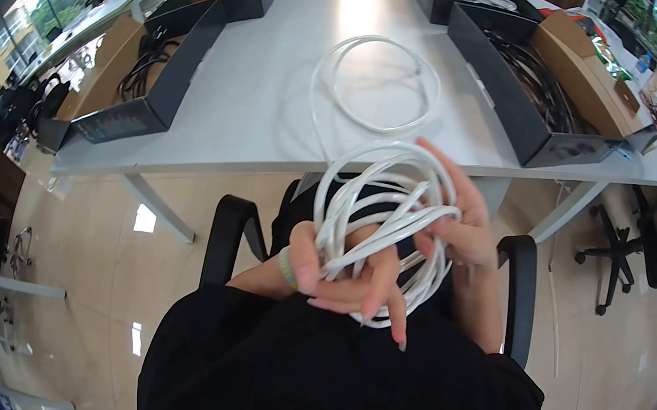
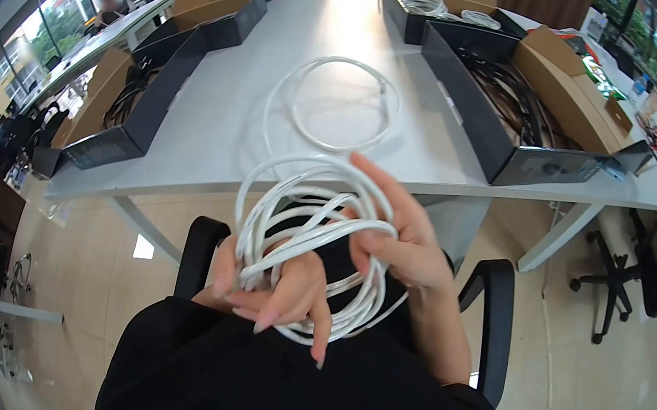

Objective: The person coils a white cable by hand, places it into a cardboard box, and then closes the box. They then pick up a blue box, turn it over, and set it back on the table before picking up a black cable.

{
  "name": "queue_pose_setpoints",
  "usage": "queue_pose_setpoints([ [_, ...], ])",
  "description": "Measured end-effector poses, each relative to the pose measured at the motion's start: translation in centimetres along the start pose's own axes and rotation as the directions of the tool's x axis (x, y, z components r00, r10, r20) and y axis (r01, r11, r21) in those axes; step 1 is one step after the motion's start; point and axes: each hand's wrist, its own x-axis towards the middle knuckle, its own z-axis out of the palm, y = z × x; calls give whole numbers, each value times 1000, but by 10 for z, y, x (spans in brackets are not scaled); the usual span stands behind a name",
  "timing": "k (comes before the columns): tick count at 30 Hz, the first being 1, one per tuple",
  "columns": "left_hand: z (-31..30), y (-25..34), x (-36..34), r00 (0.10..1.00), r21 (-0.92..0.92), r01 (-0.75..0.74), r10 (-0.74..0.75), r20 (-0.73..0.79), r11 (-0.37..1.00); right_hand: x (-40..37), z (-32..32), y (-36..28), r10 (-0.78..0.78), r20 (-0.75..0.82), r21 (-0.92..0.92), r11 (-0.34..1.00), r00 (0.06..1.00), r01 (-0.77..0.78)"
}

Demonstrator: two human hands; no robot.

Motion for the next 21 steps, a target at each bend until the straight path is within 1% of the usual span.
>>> queue_pose_setpoints([
  [1,-11,-1,1,986,30,28,-33,164,999,1,-1,4,20,47,52,998,999,-23],
  [2,-13,-2,3,983,24,34,-38,178,999,1,-2,8,38,95,103,994,995,-48],
  [3,-12,-3,4,988,45,36,-42,148,998,1,-4,14,46,117,151,986,992,-64],
  [4,-10,-6,5,992,64,38,-45,116,997,1,-4,19,42,134,242,967,990,-74],
  [6,-2,-11,5,998,100,39,-43,44,994,1,-4,20,88,225,416,892,970,-178],
  [7,2,-13,6,999,118,39,-40,6,992,2,-6,25,89,216,415,893,972,-174],
  [9,8,-15,11,997,126,19,-9,-83,992,4,-12,35,116,342,597,740,933,-311],
  [10,5,-15,10,997,120,16,-6,-80,993,4,-12,34,119,335,596,741,935,-309],
  [12,-3,-15,8,994,38,22,-26,106,999,4,-10,29,61,274,433,883,960,-180],
  [13,-3,-15,9,994,21,-58,56,96,998,2,-11,22,48,197,180,980,979,-84],
  [14,-1,-12,8,994,17,-58,56,97,998,4,-14,11,18,249,-66,998,968,-1],
  [15,4,-7,4,998,-17,26,-27,-49,1000,3,-8,7,-44,134,-266,961,990,79],
  [16,11,-2,0,975,-65,104,-115,-192,992,2,2,1,-128,30,-461,878,991,128],
  [17,20,6,4,946,-70,137,-152,-287,988,3,9,-7,-128,26,-461,878,991,125],
  [18,16,6,4,945,-74,138,-154,-288,988,6,14,-17,-266,45,-698,681,963,221],
  [19,10,3,4,947,-136,110,-146,-287,985,9,16,-24,-387,105,-870,410,916,273],
  [20,6,2,6,949,-199,83,-138,-285,977,10,17,-26,-388,103,-873,407,916,271],
  [21,11,5,6,897,-219,133,-212,-388,967,13,19,-27,-309,277,-913,212,910,349],
])
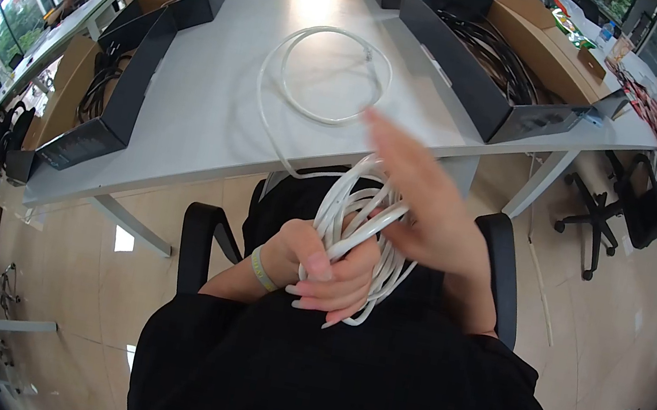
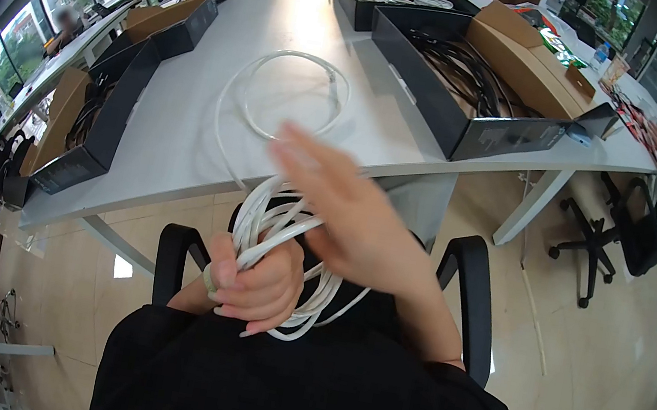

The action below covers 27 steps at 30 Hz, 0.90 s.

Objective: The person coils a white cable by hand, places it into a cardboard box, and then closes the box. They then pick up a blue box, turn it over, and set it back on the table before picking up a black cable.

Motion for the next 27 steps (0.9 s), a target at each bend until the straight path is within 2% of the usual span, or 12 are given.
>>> queue_pose_setpoints([
  [1,-1,-2,1,1000,-1,12,-12,10,1000,4,1,-2,-119,146,-163,976,982,142],
  [3,-3,-6,6,985,233,-68,28,171,970,10,11,-7,-107,29,-156,982,994,110],
  [9,-14,-6,12,978,254,-42,-12,209,966,5,22,11,-227,-110,-162,965,968,208],
  [11,-26,-12,19,879,146,-78,-1,476,986,8,26,14,-314,-186,-204,939,931,276],
  [13,-27,-17,16,862,84,-49,0,508,995,7,24,12,-374,-180,-264,909,910,321],
  [17,-11,-14,9,957,220,71,-128,261,973,8,14,12,-446,-97,-207,884,890,420],
  [19,1,-10,0,964,421,260,-211,-159,869,9,13,17,-416,-85,-121,906,906,405],
  [21,10,-8,-2,972,358,218,-168,-166,908,6,12,17,-395,-69,-36,919,916,393],
  [23,16,-6,-8,990,454,-7,-56,127,891,-3,10,11,41,-172,504,862,984,52],
  [24,19,5,0,910,441,-4,-179,374,897,-13,6,25,79,-7,675,736,997,-53],
  [25,26,14,3,913,441,-4,-177,368,898,-24,7,35,79,-7,679,732,997,-54],
  [27,42,28,1,820,445,-241,-64,569,862,-39,12,47,-56,341,794,551,938,-256],
])
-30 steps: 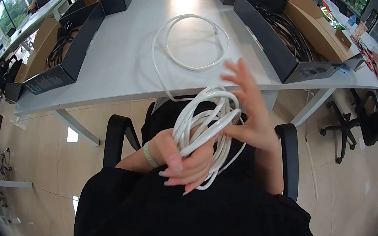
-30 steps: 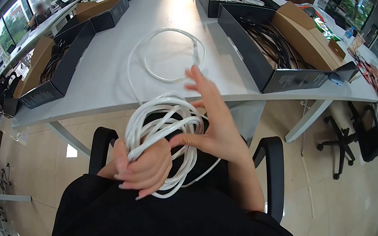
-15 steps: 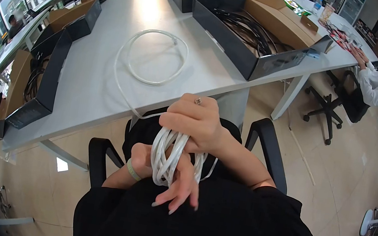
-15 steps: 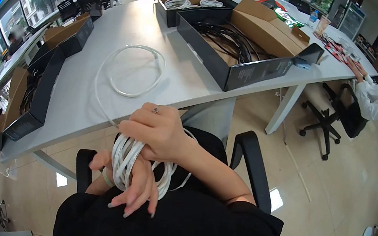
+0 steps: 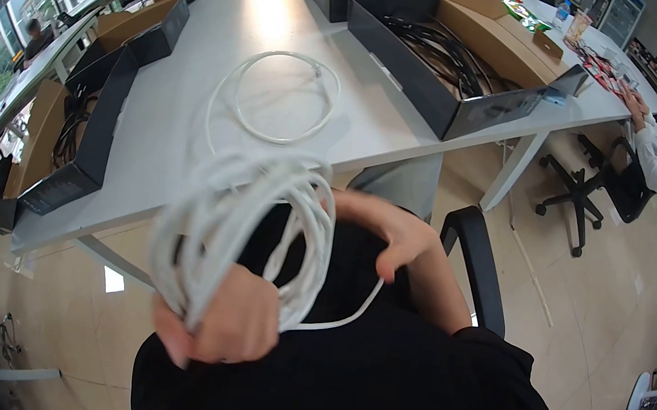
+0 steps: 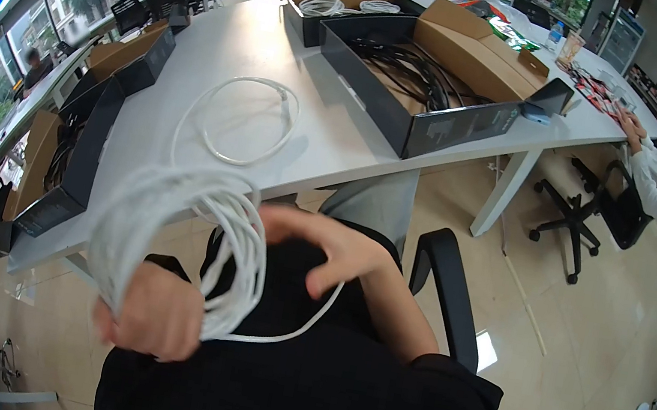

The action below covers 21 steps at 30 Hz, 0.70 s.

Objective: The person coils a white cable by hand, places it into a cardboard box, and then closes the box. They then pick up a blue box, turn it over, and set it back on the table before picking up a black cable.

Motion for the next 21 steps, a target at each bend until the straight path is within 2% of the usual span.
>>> queue_pose_setpoints([
  [1,1,10,-2,1000,13,3,-3,-10,1000,-3,-2,1,88,186,-143,988,979,-61],
  [2,4,21,-6,998,-3,-27,27,-50,1000,-6,-2,1,192,349,-293,952,917,-88],
  [3,6,29,-8,995,-16,-57,55,-89,998,-9,4,0,283,346,-351,923,895,-156],
  [4,8,34,-11,994,-2,-50,49,-97,999,-8,4,-5,272,360,-347,927,892,-143],
  [6,9,41,-18,988,-7,-126,124,-95,992,-8,3,-19,418,84,-562,769,904,-304],
  [7,10,38,-21,984,-52,-164,160,-72,985,-10,1,-26,331,-13,-648,716,943,-261],
  [8,9,34,-21,984,-44,-161,157,-79,986,-11,3,-37,332,-191,-727,584,924,-360],
  [9,7,26,-20,978,-210,-203,209,8,956,-12,1,-37,103,-274,-840,458,956,-290],
  [10,5,16,-16,958,-375,-225,275,85,899,-13,-1,-36,-140,-306,-920,299,942,-254],
  [11,5,0,-7,921,-472,-274,370,122,838,-11,-1,-35,-137,-306,-918,304,942,-254],
  [13,7,-24,1,933,-574,-205,335,130,793,-8,-4,-36,-488,-357,-932,131,796,-338],
  [14,7,-32,4,953,-608,-163,283,106,777,-10,-2,-35,-484,-354,-933,129,800,-335],
  [16,7,-44,1,976,-654,-103,204,80,750,-13,4,-28,-291,-635,-749,457,715,-479],
  [17,5,-49,-1,984,-671,-77,166,69,738,-11,4,-24,-212,-679,-659,599,703,-456],
  [18,3,-52,-2,989,-681,-56,132,60,730,-7,9,-25,-62,-757,-441,784,651,-437],
  [20,-4,-56,-3,997,-687,-12,65,51,726,6,14,-31,89,-725,-161,942,683,-294],
  [21,-8,-54,-4,997,-699,66,-15,79,712,16,18,-36,90,-722,-156,945,686,-288],
])
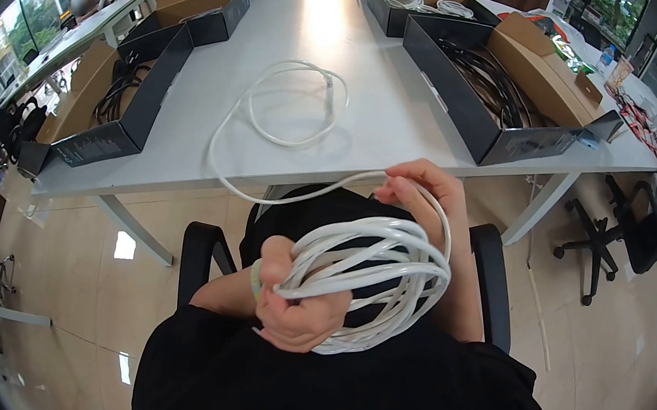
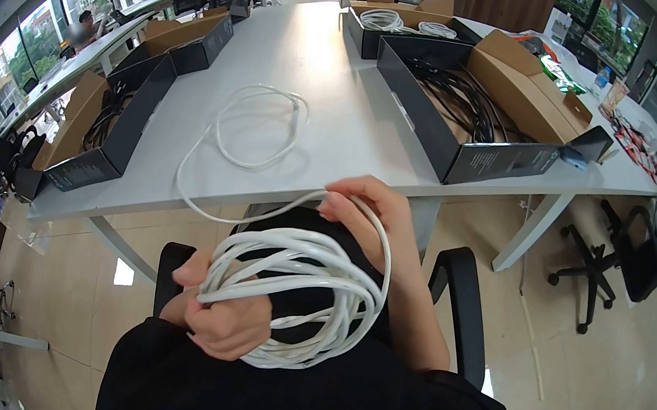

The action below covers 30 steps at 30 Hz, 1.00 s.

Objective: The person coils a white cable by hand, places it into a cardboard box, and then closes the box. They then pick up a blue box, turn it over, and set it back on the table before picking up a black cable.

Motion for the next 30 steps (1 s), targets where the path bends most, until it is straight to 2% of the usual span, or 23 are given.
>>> queue_pose_setpoints([
  [3,-13,3,-8,998,16,-18,18,-60,1000,6,16,-31,-21,103,71,997,994,13],
  [5,-12,12,-7,996,2,-68,68,-54,998,8,18,-46,-69,239,284,959,969,-2],
  [7,-5,24,-10,984,308,48,9,-179,950,10,15,-50,-119,269,270,962,956,44],
  [8,5,22,-18,917,407,85,89,-390,909,10,13,-52,-159,335,268,961,929,68],
  [9,13,25,-21,917,407,84,89,-389,909,9,12,-53,-196,402,266,960,895,90],
  [10,21,28,-22,807,644,277,191,-558,713,6,12,-54,-186,415,266,961,891,77],
  [11,29,30,-24,672,746,495,349,-653,445,3,14,-56,-181,417,265,962,891,72],
  [12,33,43,-26,669,727,607,288,-685,320,0,17,-57,-158,372,254,965,915,63],
  [13,39,40,-16,667,726,606,289,-687,327,-2,18,-57,-133,324,246,968,937,53],
  [14,49,35,1,513,618,785,515,-687,43,-1,16,-56,-160,355,234,969,921,78],
  [15,55,31,10,384,376,908,724,-572,-185,-2,16,-56,-157,353,237,969,922,74],
  [16,48,27,2,373,397,899,798,-474,-184,-3,18,-56,-250,354,199,962,901,188],
  [17,44,24,-2,370,396,900,795,-480,-180,-3,20,-55,-341,358,160,940,869,302],
  [19,34,16,-5,107,506,862,968,-225,22,-3,25,-50,-531,378,24,825,758,565],
  [20,28,14,-6,56,573,817,982,-182,60,-5,30,-46,-571,361,-28,783,737,621],
  [21,22,14,-9,63,573,817,980,-190,59,-8,34,-42,-611,346,-84,736,712,672],
  [23,14,17,-9,54,714,699,990,-128,54,-8,35,-35,-631,380,-117,693,677,712],
  [24,23,16,-3,121,564,825,986,-117,-34,-7,34,-30,-621,397,-99,704,676,704],
  [25,22,15,-10,133,574,818,983,-127,-36,-7,32,-29,-609,416,-87,713,676,696],
  [26,19,13,-24,156,531,841,986,-64,-98,-10,32,-31,-537,430,-66,783,725,619],
  [27,16,11,-32,181,485,860,983,-4,-156,-14,31,-31,-532,421,-91,781,735,618],
  [28,17,10,-31,222,498,845,975,3,-194,-16,30,-29,-495,445,-121,793,747,597],
  [30,12,6,-17,225,574,790,973,55,-215,-16,27,-24,-487,456,-180,769,744,614],
])
